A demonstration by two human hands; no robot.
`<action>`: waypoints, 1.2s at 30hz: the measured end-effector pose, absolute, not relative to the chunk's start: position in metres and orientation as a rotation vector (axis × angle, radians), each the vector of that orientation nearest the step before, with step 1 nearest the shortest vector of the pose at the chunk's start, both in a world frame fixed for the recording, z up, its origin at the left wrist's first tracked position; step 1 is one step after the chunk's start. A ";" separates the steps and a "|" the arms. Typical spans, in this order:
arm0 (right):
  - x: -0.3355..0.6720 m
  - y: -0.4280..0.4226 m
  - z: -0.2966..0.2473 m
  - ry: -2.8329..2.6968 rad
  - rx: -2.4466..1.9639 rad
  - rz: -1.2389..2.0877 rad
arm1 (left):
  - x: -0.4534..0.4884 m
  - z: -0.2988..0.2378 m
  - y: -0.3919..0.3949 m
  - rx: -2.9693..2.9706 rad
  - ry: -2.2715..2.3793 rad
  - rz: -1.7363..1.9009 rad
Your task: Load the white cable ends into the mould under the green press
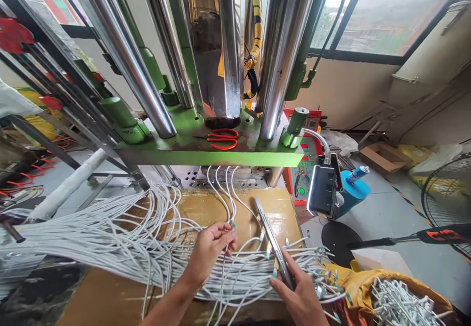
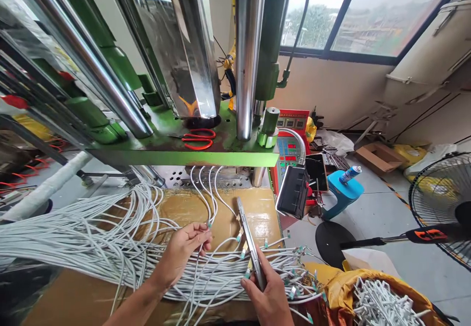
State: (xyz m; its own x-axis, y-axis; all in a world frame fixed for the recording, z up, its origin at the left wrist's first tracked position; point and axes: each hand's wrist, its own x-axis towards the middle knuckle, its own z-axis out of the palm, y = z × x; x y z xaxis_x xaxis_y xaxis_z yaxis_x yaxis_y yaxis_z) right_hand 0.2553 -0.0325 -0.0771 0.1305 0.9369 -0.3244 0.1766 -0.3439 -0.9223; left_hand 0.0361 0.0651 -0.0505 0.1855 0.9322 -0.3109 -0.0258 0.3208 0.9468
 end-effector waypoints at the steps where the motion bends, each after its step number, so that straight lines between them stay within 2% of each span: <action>1: 0.255 -0.032 -0.079 -1.067 -1.649 1.265 | 0.040 -0.051 0.068 1.065 1.195 0.850; 7: 0.255 -0.031 -0.092 -1.090 -1.579 1.293 | 0.061 -0.052 0.093 1.780 1.105 0.684; 10: 0.258 -0.030 -0.094 -1.132 -1.584 1.313 | 0.066 -0.059 0.101 1.953 1.038 0.697; 21: 0.251 -0.026 -0.083 -1.102 -1.591 1.272 | 0.064 -0.082 0.103 2.064 0.966 0.804; 27: 0.252 -0.027 -0.088 -1.228 -1.689 1.138 | 0.067 -0.069 0.109 2.057 0.977 0.737; 30: 0.253 -0.026 -0.093 -1.259 -1.721 1.072 | 0.072 -0.052 0.129 2.067 1.213 0.900; 33: 0.252 -0.026 -0.100 -1.353 -1.807 0.937 | 0.078 -0.046 0.159 1.987 1.742 1.119; 36: 0.254 -0.027 -0.101 -1.541 -1.919 0.681 | 0.072 -0.057 0.183 1.983 2.019 0.993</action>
State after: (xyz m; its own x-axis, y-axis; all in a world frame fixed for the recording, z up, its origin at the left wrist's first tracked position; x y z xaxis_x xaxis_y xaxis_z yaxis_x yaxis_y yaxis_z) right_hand 0.2537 -0.0273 -0.1006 0.2025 0.9787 -0.0326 0.6830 -0.1650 -0.7116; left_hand 0.0724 0.1829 -0.0567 -0.1200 0.9328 0.3399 0.8384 -0.0882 0.5379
